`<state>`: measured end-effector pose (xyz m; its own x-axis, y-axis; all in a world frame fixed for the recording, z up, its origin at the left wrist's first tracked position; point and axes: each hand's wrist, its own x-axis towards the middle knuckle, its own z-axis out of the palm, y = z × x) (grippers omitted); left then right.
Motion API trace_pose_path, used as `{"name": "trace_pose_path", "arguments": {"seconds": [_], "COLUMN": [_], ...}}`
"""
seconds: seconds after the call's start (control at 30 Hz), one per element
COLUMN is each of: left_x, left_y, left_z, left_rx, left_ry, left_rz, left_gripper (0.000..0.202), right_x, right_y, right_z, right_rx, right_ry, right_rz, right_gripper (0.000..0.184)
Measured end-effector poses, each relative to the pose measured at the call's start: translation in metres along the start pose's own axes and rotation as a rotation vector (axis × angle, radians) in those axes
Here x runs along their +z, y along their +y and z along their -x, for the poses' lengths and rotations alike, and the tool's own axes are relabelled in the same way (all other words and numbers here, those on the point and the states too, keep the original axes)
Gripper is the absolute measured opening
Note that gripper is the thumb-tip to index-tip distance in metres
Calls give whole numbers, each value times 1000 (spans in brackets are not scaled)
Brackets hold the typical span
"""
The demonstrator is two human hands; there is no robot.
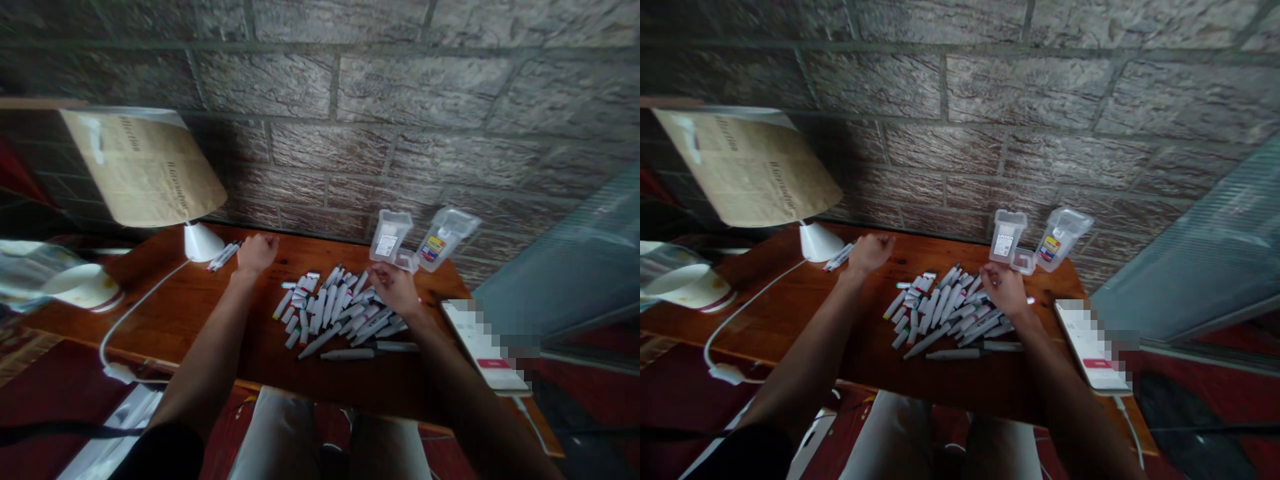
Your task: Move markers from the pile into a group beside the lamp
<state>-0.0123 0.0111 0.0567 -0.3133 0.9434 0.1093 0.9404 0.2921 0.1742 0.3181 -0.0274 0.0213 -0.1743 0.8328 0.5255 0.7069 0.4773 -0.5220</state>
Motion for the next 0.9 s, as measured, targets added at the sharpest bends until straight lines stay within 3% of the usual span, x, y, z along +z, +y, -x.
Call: {"name": "trace_pose_path", "arguments": {"seconds": [0.3,0.4,0.53,0.63,0.8,0.9], "left_x": [6,10,20,25,23,19], "left_y": [1,-3,-7,-8,-10,-15], "left_z": [-3,-7,-11,-10,-10,-12], "left_rx": [102,229,490,558,646,613], "left_ry": [39,16,-295,-523,-655,-740], "left_rz": [63,124,344,453,508,507], "left_gripper": [52,50,41,43,41,35], "right_x": [3,4,2,0,-2,-3], "right_y": [1,2,3,3,3,3], "right_z": [2,2,2,1,1,0], "right_rx": [-3,-6,-8,-12,-27,-25], "right_ry": [-6,-6,3,7,-3,-4], "right_rz": [-19,-26,-15,-11,-13,-12], "right_gripper": [23,25,23,23,21,20]}}
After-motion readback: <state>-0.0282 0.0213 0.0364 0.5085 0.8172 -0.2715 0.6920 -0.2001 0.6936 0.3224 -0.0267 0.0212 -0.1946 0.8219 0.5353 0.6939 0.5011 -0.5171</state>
